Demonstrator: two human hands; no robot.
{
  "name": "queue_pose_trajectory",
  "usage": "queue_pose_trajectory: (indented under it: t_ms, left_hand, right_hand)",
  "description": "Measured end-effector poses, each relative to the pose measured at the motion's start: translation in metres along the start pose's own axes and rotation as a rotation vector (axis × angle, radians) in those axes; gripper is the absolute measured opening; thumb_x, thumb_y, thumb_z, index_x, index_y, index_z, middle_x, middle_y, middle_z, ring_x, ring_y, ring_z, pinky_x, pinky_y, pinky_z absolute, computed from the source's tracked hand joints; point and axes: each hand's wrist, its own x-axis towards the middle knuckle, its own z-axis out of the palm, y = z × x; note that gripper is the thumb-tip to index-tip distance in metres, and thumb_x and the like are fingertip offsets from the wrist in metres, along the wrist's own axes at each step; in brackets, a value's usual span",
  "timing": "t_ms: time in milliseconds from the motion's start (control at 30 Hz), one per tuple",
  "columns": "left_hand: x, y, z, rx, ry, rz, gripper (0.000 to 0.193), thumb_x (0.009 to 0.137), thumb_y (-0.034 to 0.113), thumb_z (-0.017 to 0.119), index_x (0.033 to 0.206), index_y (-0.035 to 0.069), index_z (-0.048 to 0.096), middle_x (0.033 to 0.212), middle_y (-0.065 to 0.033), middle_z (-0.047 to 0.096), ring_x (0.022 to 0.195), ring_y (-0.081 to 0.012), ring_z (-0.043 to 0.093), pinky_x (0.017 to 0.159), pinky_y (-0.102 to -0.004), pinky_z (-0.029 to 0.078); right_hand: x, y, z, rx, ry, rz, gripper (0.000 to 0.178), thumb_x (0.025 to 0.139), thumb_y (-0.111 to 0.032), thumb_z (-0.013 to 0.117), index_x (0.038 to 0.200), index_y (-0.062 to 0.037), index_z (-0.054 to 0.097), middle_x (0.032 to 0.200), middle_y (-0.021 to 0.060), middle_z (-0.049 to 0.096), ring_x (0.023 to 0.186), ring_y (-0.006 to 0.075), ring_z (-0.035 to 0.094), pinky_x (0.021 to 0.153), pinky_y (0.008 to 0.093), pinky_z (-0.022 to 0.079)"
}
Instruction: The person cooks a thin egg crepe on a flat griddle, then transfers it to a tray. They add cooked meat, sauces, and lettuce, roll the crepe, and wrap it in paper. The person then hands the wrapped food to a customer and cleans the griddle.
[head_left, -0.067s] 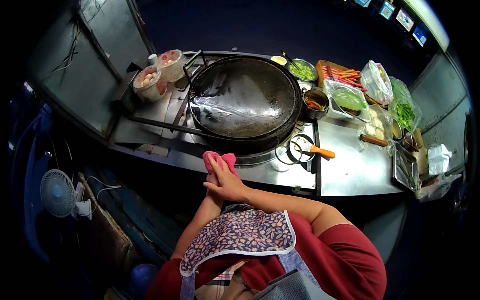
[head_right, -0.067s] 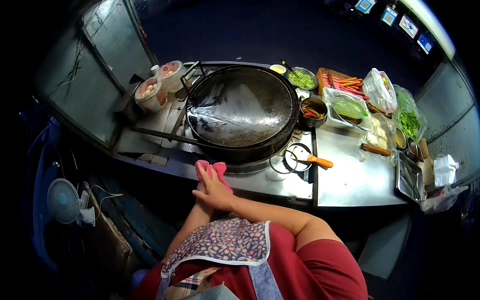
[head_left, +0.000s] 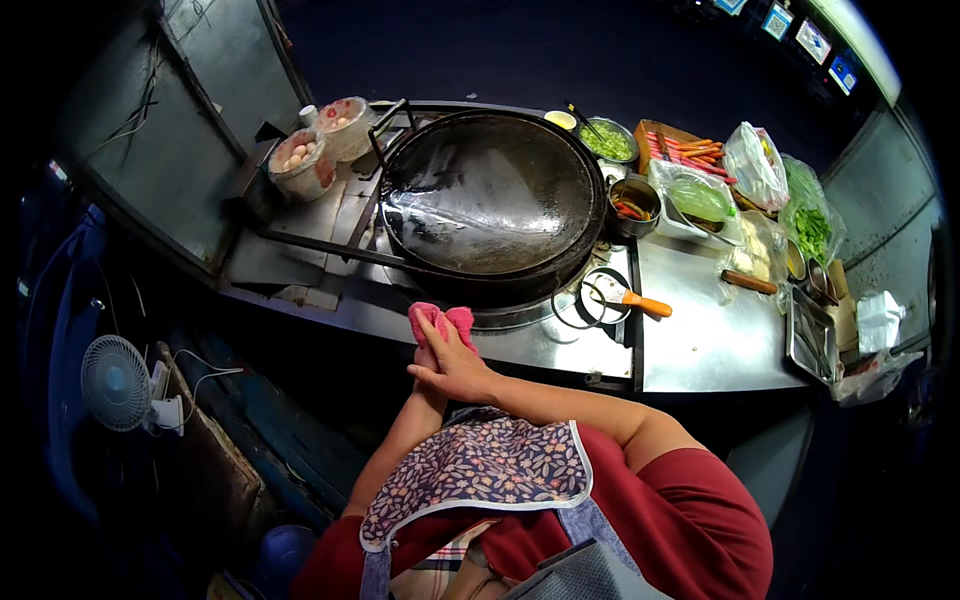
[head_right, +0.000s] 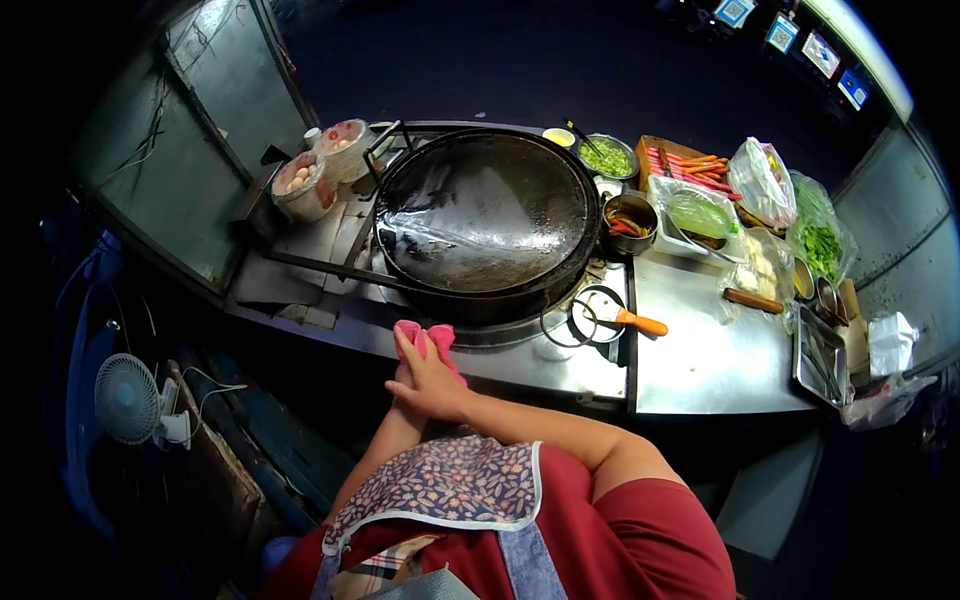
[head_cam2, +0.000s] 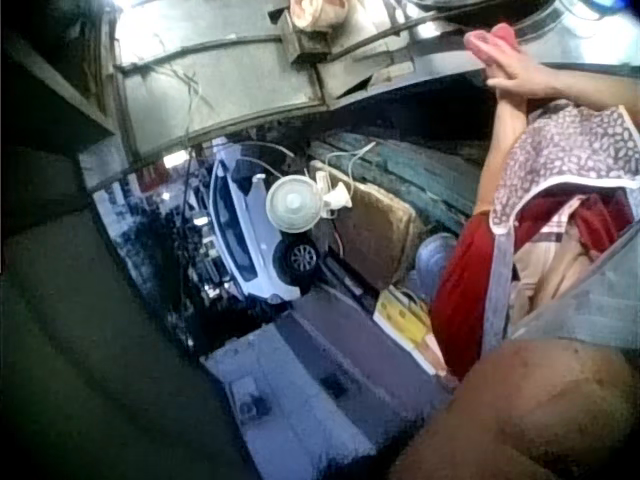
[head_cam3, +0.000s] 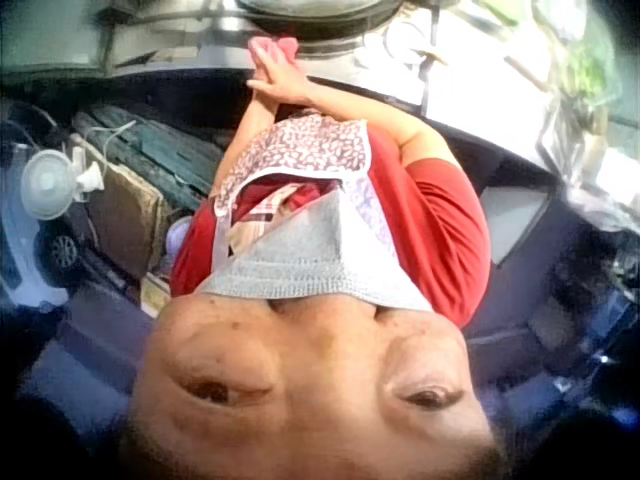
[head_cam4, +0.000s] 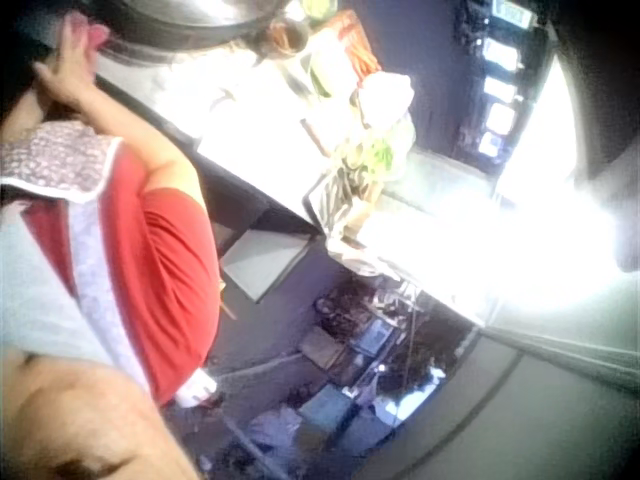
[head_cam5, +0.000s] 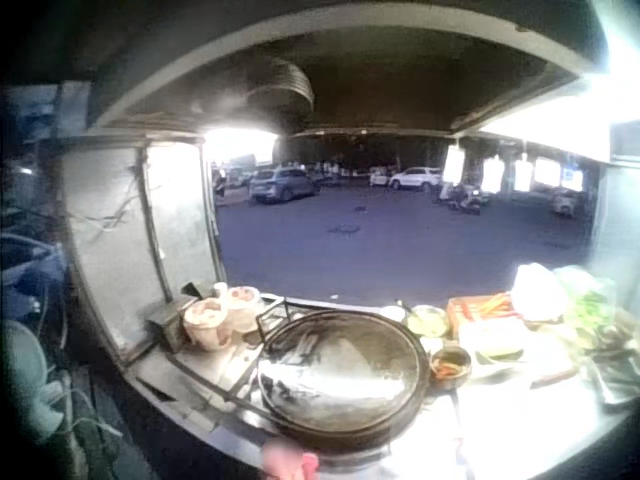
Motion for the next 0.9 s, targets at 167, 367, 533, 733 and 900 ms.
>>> queue_pose_trajectory:
  t_ms: [167,367,533,733,900]
  left_hand:
    - [0.002,-0.013,-0.040,-0.017,0.037,-0.120,0.066,0.106,0.049,0.035,0.160,0.012,0.025,0.160,-0.0152,0.033,0.144,-0.0288,0.038,0.116,-0.0416,0.035]
    - [0.019,0.046,-0.011,-0.070,0.124,-0.353,0.056,0.107,0.051,0.035,0.145,0.011,0.049,0.137,-0.0112,0.058,0.126,-0.0276,0.057,0.107,-0.0438,0.046]
    - [-0.001,0.042,0.054,0.074,0.131,-0.247,0.052,0.104,0.033,0.049,0.150,0.008,0.043,0.145,-0.0094,0.053,0.132,-0.0249,0.053,0.114,-0.0398,0.040]
    - [0.000,0.002,0.034,0.161,0.372,-0.231,0.039,0.101,0.018,0.058,0.138,0.005,0.052,0.127,-0.0086,0.063,0.114,-0.0219,0.062,0.101,-0.0369,0.050]
    - [0.010,-0.011,0.033,0.261,0.432,-0.315,0.039,0.099,0.029,0.065,0.128,0.004,0.060,0.116,-0.0081,0.069,0.104,-0.0202,0.067,0.090,-0.0360,0.055]
  right_hand:
    - [-0.009,-0.014,-0.024,-0.093,-0.247,0.023,0.095,0.091,-0.048,0.069,0.163,-0.0251,0.011,0.154,0.0409,0.016,0.134,0.0578,0.037,0.111,0.0525,0.039]
    - [-0.002,-0.024,-0.067,-0.114,-0.061,-0.011,0.084,0.089,-0.033,0.071,0.158,-0.0165,0.027,0.125,0.0216,0.059,0.108,0.0406,0.061,0.088,0.0461,0.050]
    - [0.003,0.054,-0.033,-0.483,0.396,-0.278,0.059,0.084,-0.021,0.065,0.140,-0.0071,0.054,0.133,0.0167,0.056,0.114,0.0329,0.055,0.090,0.0424,0.045]
    - [-0.017,0.071,-0.023,-0.464,0.012,-0.353,0.028,0.078,-0.019,0.066,0.103,-0.0061,0.070,0.113,0.0141,0.065,0.111,0.0341,0.056,0.092,0.0415,0.044]
    - [-0.028,0.076,-0.063,-0.207,-0.043,-0.168,0.024,0.071,-0.015,0.078,0.093,-0.0076,0.074,0.117,0.0147,0.068,0.111,0.0352,0.060,0.097,0.0430,0.048]
